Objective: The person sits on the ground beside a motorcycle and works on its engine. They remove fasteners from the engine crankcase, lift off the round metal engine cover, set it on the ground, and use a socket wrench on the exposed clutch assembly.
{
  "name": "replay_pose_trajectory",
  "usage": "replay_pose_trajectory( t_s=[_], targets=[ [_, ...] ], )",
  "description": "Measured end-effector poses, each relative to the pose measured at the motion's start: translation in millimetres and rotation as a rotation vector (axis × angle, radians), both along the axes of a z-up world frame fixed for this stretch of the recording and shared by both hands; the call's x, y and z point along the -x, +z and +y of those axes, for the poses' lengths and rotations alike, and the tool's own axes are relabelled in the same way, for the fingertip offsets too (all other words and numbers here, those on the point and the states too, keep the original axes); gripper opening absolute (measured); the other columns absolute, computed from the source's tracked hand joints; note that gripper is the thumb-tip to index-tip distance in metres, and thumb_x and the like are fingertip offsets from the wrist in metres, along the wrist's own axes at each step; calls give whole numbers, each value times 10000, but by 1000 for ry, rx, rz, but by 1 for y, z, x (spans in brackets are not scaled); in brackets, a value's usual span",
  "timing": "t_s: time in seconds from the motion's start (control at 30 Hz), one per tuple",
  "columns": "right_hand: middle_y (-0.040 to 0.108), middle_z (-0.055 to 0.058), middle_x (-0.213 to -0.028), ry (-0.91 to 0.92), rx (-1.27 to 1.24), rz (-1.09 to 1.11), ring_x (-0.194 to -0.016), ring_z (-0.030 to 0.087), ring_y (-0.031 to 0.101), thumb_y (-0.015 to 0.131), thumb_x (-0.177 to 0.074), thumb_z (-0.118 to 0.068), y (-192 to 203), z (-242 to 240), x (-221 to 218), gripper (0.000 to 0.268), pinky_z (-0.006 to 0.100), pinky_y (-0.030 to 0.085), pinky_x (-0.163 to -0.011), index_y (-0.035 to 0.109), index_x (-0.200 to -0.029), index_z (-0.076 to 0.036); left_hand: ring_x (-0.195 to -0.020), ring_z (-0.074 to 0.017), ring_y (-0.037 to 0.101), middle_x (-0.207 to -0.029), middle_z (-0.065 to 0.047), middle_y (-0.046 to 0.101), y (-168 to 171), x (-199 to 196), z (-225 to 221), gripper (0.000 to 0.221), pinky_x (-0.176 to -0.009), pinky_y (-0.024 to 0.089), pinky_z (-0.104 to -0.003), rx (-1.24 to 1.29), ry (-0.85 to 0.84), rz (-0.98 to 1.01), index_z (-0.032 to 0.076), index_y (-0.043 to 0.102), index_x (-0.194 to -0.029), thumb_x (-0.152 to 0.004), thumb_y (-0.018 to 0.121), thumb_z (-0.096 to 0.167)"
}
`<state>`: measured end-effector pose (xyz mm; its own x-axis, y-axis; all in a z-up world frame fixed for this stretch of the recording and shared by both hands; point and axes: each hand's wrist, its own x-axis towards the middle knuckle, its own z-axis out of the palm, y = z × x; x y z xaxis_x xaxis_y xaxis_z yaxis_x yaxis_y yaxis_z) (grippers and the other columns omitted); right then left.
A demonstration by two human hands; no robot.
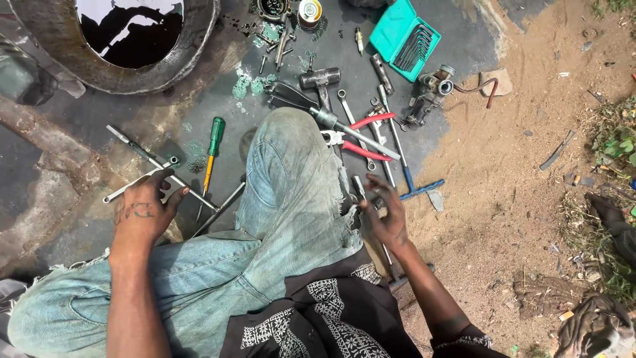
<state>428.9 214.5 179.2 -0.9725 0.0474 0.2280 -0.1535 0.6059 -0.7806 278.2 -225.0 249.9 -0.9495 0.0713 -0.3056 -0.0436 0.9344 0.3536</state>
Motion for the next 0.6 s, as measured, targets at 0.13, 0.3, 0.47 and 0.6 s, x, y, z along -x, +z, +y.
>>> replay_pose_trajectory(
  t_s=[0.13,0.3,0.47,0.6],
  targets=[
    [628,177,-1288,-407,-100,-141,-1204,309,616,695,-965,-75,-61,54,14,272,456,534,-1035,647,-1229,-31,-1081,-346,685,-1138,-128,742,-4,-5,-3,516,-907,527,-501,-7,22,-28,162,694,-1308,-865,776,414],
    [594,200,-1169,-490,-229,-200,-1104,358,568,752,-930,-112,-53,58,35,295,484,478,-982,646,-1189,-20,-1118,-348,661,-1165,-115,733,-18,-5,-13,524,-948,513,-509,-43,53,-2,177,679,-1318,-864,763,425],
    [575,187,-1305,-204,-504,41,-1208,409,520,773,-885,-115,-29,33,71,395,523,438,-1046,646,-1253,-50,-1156,-357,640,-1176,-134,706,-42,-2,-19,542,-958,509,-517,-107,18,19,188,648,-1347,-873,753,429],
    [565,189,-1340,-47,-544,-14,-1215,419,513,778,-861,-149,-22,15,122,520,526,438,-1048,604,-1340,-45,-1166,-402,620,-1258,-182,654,-67,-10,-21,524,-968,485,-529,-229,17,133,159,651,-1314,-856,766,385]
  ],
)
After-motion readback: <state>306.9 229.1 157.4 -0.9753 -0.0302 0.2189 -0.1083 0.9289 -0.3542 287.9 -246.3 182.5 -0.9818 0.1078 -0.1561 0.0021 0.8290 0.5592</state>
